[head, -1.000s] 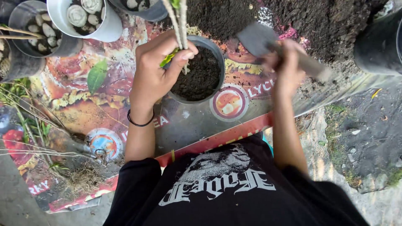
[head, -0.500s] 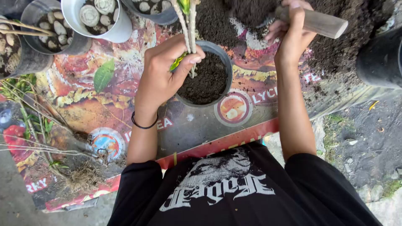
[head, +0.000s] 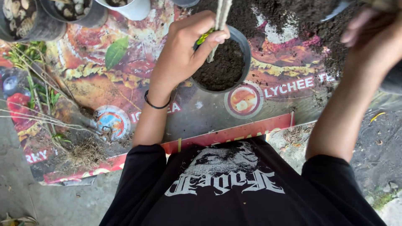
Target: The user is planting a small sapling into a pot, filling it with soil using a trowel, and then decorating the top of the soil with white stones.
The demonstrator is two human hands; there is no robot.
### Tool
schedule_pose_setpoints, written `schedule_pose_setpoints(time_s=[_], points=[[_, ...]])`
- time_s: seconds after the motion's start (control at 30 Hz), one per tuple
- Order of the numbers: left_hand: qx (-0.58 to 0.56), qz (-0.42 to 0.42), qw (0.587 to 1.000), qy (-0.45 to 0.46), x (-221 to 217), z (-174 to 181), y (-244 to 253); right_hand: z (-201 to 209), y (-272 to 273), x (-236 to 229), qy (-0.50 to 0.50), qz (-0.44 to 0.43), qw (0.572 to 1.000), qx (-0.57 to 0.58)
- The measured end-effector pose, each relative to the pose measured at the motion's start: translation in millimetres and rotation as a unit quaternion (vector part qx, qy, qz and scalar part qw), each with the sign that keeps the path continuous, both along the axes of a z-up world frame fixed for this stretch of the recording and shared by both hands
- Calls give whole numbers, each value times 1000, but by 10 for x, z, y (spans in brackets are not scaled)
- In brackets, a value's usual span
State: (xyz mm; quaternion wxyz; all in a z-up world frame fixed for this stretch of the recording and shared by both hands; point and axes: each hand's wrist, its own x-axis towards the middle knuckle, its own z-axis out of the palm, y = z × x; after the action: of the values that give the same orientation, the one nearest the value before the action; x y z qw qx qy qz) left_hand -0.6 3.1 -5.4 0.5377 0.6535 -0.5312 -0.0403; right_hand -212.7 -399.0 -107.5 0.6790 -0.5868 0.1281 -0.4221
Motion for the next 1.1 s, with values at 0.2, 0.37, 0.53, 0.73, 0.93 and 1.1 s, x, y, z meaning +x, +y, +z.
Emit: schedule_pose_setpoints(time_s=[0.2,0.37,0.53,0.73,0.93,1.1], points=[[-17,-6,1000,-24,-1,5,30,939,1288,21,58,175,890,-416],[-7,1,999,-39,26,-34,68,1192,1641,294,84,179,791,-579],[-6,12,998,-63,19,-57,61,1218,1657,18,88,230,919,-309],[-8,23,996,-88,0,-122,53,876,1763,261,108,233,946,-199],[11,14,998,-58,-5,-109,68,1113,1676,123,113,185,961,-170],[9,58,994,-91,-46,-204,87,861,1478,191,123,275,947,-111]])
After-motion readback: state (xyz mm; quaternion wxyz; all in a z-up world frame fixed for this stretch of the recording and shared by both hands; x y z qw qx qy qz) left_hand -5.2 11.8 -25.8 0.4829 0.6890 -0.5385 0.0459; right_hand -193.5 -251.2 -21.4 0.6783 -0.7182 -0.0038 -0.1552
